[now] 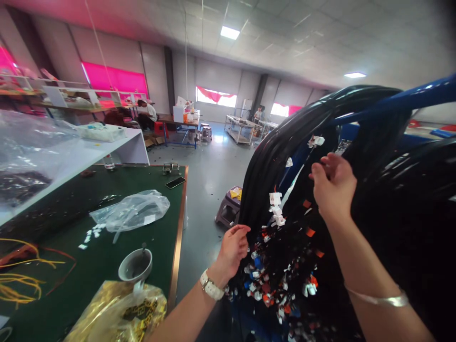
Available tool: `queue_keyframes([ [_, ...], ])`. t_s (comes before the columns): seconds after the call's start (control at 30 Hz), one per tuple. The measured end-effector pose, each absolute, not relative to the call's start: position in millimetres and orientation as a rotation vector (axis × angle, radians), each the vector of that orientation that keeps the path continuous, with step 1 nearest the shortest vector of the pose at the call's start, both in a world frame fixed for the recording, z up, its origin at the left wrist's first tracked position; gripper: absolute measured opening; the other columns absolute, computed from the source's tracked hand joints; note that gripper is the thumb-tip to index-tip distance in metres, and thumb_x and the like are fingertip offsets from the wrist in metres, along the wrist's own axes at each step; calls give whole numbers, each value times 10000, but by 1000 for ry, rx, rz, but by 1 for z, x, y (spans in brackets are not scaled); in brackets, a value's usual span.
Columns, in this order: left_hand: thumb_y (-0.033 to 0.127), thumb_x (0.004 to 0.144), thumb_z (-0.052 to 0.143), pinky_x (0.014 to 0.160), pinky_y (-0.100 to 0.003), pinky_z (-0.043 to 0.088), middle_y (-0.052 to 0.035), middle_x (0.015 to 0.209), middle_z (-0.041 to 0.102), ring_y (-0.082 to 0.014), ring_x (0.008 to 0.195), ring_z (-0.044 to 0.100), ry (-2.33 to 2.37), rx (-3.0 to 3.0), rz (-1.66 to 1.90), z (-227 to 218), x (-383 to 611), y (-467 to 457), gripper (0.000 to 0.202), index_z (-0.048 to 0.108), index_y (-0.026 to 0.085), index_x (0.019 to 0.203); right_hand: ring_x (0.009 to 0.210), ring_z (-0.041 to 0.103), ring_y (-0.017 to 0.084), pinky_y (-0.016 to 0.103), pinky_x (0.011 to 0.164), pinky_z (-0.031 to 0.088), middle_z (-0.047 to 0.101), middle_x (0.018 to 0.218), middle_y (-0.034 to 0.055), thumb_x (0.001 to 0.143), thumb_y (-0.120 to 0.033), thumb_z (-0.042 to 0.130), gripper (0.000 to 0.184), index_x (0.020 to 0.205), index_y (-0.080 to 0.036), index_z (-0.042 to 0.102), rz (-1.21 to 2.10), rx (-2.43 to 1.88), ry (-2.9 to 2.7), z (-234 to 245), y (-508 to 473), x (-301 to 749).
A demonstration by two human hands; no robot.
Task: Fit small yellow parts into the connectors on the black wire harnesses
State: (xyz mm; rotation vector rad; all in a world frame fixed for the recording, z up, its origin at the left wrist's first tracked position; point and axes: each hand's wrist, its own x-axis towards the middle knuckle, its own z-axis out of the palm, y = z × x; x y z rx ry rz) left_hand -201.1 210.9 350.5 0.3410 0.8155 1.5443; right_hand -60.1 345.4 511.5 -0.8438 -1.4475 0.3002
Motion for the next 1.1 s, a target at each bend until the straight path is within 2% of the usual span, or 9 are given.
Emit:
queue_keyframes([
  [0.07, 204, 669, 657, 416, -170, 106, 108, 506, 294, -30, 398, 214, 670, 155, 1452, 351, -194, 206, 204, 529, 167, 823, 1094, 600, 268, 374, 761, 528, 545, 1322, 233, 773, -204, 657, 568, 1316, -98, 528, 60, -884, -1576, 530, 356, -62],
  [0.17, 89, 609, 533, 410, -155, 157, 58, 534, 372, -46, 415, 302, 530, -24, 1329, 355, -183, 201, 179, 526, 144, 780, 1171, 558, 298, 394, 812, 493, 538, 1356, 252, 757, -126, 643, 630, 1362, -39, 491, -99, -901, -1777, 552, 365, -65],
  [0.3, 28, 588, 488, 398, -138, 202, -7, 595, 466, -48, 437, 362, 437, -30, 1235, 375, -169, 197, 158, 545, 107, 713, 940, 637, 243, 413, 809, 444, 711, 1059, 177, 846, -253, 617, 522, 1334, -76, 555, -75, -975, -1863, 573, 364, -67],
  [0.4, -31, 651, 493, 412, -120, 253, -42, 641, 518, -41, 464, 404, 414, 60, 1234, 394, -161, 194, 175, 602, 62, 750, 746, 600, 195, 411, 774, 414, 714, 813, 108, 825, -326, 663, 434, 1194, -98, 679, -71, -1086, -1886, 584, 357, -64],
  [0.6, -3, 793, 536, 420, -121, 281, -72, 697, 563, -35, 489, 433, 330, 208, 1283, 424, -151, 201, 165, 661, 19, 899, 541, 512, 114, 384, 653, 415, 597, 611, 29, 789, -483, 659, 446, 902, -62, 757, 367, -1159, -1840, 594, 342, -60],
  [0.77, 163, 906, 536, 376, -119, 221, 10, 583, 458, -25, 432, 358, 235, 239, 1333, 453, -148, 215, 174, 645, 72, 805, 519, 499, 79, 292, 577, 459, 559, 571, 2, 799, -382, 697, 326, 727, -64, 702, 588, -1099, -1743, 595, 335, -63],
  [0.87, 115, 916, 484, 366, -111, 213, 43, 560, 393, -15, 413, 339, 158, 268, 1396, 472, -148, 222, 202, 659, 49, 839, 499, 516, 76, 218, 500, 476, 574, 576, -1, 819, -301, 695, 249, 658, -114, 666, 684, -1105, -1701, 595, 334, -65],
  [0.97, -11, 871, 429, 363, -96, 217, 6, 625, 484, 5, 415, 353, 107, 297, 1444, 491, -146, 228, 236, 661, 23, 897, 481, 525, 73, 187, 458, 481, 573, 569, -4, 834, -290, 680, 252, 636, -138, 651, 715, -1105, -1689, 595, 334, -66],
  [1.1, 0, 887, 446, 344, -92, 207, -38, 699, 593, 14, 403, 322, 66, 298, 1500, 511, -141, 237, 213, 637, 65, 818, 458, 528, 69, 169, 435, 472, 569, 549, -6, 845, -306, 667, 290, 605, -146, 637, 728, -1097, -1680, 594, 332, -65],
])
